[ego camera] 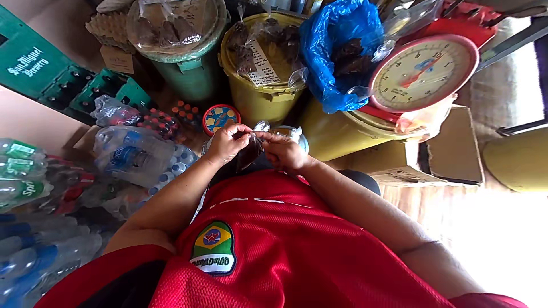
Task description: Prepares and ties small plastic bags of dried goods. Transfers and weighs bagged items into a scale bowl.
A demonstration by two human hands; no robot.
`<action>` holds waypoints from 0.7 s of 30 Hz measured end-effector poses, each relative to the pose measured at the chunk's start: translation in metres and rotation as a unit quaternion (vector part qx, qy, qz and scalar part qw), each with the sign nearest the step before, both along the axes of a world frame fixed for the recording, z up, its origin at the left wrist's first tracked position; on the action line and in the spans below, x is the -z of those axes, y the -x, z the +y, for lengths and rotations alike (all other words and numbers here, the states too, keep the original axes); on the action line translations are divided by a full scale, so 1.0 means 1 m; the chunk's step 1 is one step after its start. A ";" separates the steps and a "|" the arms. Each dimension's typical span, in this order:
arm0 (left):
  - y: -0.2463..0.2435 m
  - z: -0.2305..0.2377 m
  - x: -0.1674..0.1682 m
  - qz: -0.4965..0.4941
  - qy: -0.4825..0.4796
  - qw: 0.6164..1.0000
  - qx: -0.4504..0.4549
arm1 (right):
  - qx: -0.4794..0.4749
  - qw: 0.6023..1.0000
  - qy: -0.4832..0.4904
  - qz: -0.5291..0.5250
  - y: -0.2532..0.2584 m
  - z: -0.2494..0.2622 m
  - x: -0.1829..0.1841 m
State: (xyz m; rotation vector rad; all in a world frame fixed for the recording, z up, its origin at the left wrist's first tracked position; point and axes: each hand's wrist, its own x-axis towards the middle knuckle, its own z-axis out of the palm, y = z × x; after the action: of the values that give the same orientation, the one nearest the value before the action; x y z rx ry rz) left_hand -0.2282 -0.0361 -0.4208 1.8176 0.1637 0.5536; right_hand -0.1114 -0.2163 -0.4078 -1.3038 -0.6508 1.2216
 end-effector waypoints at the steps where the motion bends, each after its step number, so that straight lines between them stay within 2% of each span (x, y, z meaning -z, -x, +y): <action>1: 0.001 -0.001 -0.002 0.010 -0.004 1.000 -0.008 | 0.002 1.000 0.004 -0.002 0.001 0.000 -0.001; 2: 0.002 -0.002 -0.006 0.030 -0.015 0.999 -0.022 | 0.008 0.999 0.012 -0.028 0.002 0.001 -0.003; 4: 0.001 -0.006 -0.019 0.108 -0.043 0.992 -0.055 | 0.034 0.980 0.046 -0.191 0.008 0.001 -0.011; 7: -0.004 -0.009 -0.040 0.205 -0.080 0.973 -0.064 | 0.046 0.878 0.071 -0.470 0.015 0.002 -0.019; 10: -0.008 -0.011 -0.054 0.264 -0.083 0.959 -0.055 | 0.060 0.795 0.076 -0.599 0.021 0.000 -0.016; 11: -0.008 -0.011 -0.058 0.283 -0.084 0.954 -0.052 | 0.050 0.781 0.100 -0.614 0.024 0.000 -0.020; 15: -0.011 -0.016 -0.069 0.341 -0.141 0.928 -0.052 | -0.041 0.778 0.237 -0.580 0.031 0.002 -0.054; 18: -0.019 -0.019 -0.073 0.366 -0.195 0.908 -0.061 | -0.084 0.807 0.239 -0.534 0.024 0.003 -0.063; 21: -0.023 -0.023 -0.072 0.367 -0.215 0.902 -0.071 | -0.082 0.820 0.209 -0.526 0.019 -0.001 -0.058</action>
State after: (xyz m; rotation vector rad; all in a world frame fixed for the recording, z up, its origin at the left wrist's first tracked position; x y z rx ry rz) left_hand -0.2053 -0.0596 -0.3485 2.3949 0.7373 -0.0416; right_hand -0.1309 -0.2176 -0.3498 -2.3622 -1.3359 0.6846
